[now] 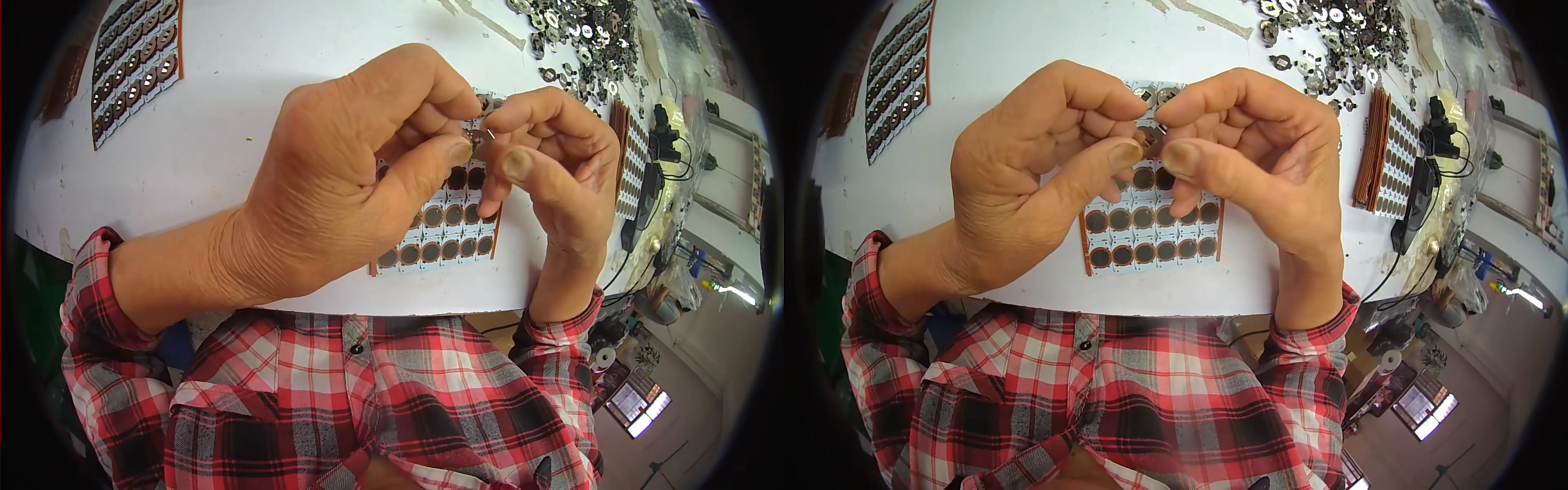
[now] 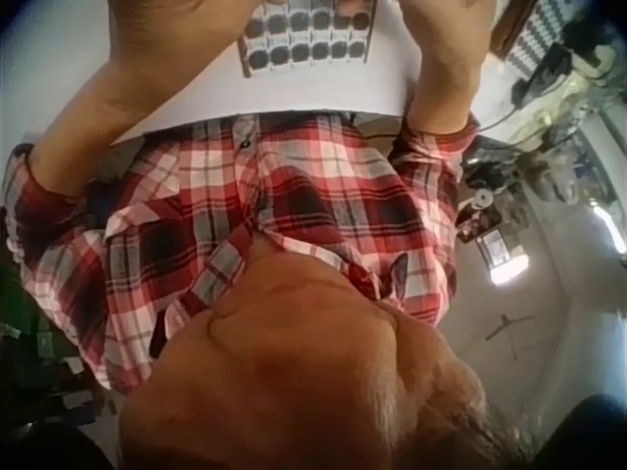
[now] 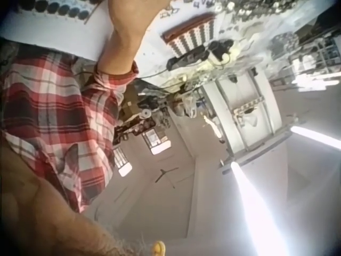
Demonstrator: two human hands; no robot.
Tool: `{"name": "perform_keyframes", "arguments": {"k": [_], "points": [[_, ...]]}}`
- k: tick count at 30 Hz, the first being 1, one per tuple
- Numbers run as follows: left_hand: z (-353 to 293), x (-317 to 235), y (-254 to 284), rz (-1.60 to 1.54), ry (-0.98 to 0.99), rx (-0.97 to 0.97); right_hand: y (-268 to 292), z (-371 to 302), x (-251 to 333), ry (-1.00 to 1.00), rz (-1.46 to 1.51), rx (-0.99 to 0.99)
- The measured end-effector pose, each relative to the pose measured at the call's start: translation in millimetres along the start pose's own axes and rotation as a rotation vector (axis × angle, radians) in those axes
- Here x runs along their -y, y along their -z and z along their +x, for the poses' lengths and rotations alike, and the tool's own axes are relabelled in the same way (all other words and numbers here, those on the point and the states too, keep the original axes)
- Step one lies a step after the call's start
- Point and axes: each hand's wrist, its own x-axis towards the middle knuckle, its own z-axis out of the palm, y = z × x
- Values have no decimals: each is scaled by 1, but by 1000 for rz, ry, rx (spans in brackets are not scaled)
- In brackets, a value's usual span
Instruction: Manually placing small metal components into a grid-patterned board at a factory workbench.
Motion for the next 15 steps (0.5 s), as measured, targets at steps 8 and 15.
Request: {"name": "perform_keyframes", "arguments": {"k": [8,15], "points": [[16,0,17,584,-440,138,33,7,-7,39,-279,-197],[13,0,20,830,-380,480,38,9,-11,37,-427,-230]]}}
